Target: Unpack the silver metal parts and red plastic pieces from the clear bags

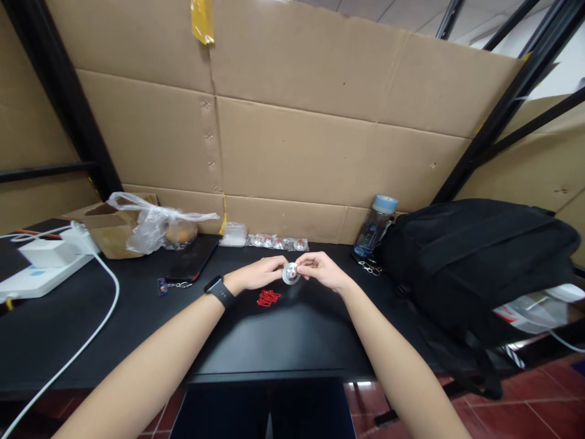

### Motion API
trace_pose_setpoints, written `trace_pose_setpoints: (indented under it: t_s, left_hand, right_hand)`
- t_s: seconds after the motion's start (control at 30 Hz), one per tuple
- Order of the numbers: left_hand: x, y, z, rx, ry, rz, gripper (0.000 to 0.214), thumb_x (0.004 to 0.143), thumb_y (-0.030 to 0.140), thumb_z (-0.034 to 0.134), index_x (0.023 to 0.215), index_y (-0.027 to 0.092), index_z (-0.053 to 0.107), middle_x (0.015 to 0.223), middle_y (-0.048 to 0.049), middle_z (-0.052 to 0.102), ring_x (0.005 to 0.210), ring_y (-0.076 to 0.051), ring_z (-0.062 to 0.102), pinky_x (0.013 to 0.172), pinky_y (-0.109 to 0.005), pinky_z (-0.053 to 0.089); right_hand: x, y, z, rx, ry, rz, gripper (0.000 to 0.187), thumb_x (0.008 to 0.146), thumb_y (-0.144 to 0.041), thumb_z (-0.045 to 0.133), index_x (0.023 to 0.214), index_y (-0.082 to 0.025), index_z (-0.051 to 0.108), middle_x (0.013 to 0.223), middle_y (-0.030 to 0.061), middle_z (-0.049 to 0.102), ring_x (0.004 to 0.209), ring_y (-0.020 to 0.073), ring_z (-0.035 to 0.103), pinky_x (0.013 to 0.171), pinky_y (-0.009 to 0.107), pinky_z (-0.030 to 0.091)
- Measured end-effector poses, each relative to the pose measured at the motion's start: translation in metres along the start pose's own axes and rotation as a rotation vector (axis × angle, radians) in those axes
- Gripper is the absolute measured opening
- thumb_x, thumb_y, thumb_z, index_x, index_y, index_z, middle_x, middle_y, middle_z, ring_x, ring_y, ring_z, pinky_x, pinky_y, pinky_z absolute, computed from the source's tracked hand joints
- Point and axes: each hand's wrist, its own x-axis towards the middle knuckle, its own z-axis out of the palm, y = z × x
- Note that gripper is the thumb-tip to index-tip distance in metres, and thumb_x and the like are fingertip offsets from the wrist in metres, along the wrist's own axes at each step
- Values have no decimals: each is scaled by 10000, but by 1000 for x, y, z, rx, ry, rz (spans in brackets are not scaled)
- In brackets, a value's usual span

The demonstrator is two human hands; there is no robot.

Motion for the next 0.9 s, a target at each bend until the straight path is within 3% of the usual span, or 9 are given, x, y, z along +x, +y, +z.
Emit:
trace_pose_setpoints:
  t_s: [0.2,0.33,0.4,0.57,0.73,0.9]
  left_hand:
    - [-7,5,-21,361,17,52,306,1009,395,449,928,182,653,953,-31,670,869,-163,595,857,-275,431]
    - [-14,6,-34,293,-112,79,237,923,400,613,901,190,721,961,-36,709,877,-162,643,840,-246,442]
    - [-17,4,-37,250,-200,71,218,885,404,667,897,207,758,946,-31,728,865,-163,662,831,-240,447]
    - [-19,-6,-36,226,-273,27,199,804,446,752,838,256,803,935,-14,742,845,-164,678,807,-234,454]
    - [-19,-13,-35,220,-284,8,185,763,447,788,821,273,810,970,-8,743,865,-164,683,814,-231,458]
    - [-20,-16,-36,204,-274,-8,202,726,454,808,824,278,811,946,-4,741,840,-165,681,811,-236,466]
  right_hand:
    - [-6,-7,-26,-40,126,18,403,725,-473,808,934,-137,730,753,45,697,613,117,550,598,252,438]
    - [-13,-4,-61,-200,415,85,455,708,-485,788,971,-115,756,760,64,714,586,115,515,554,248,391]
    - [-16,4,-78,-280,481,138,453,697,-479,777,935,-93,772,744,78,719,592,124,518,559,255,392]
    - [-20,28,-102,-423,416,335,329,710,-368,739,885,-97,805,631,51,704,525,114,485,521,252,371]
    - [-19,42,-108,-492,395,395,123,721,-206,708,764,-123,787,666,72,741,607,156,617,596,257,467]
    - [-19,46,-111,-594,418,440,158,709,-179,728,854,-128,764,672,59,741,641,176,658,628,262,481]
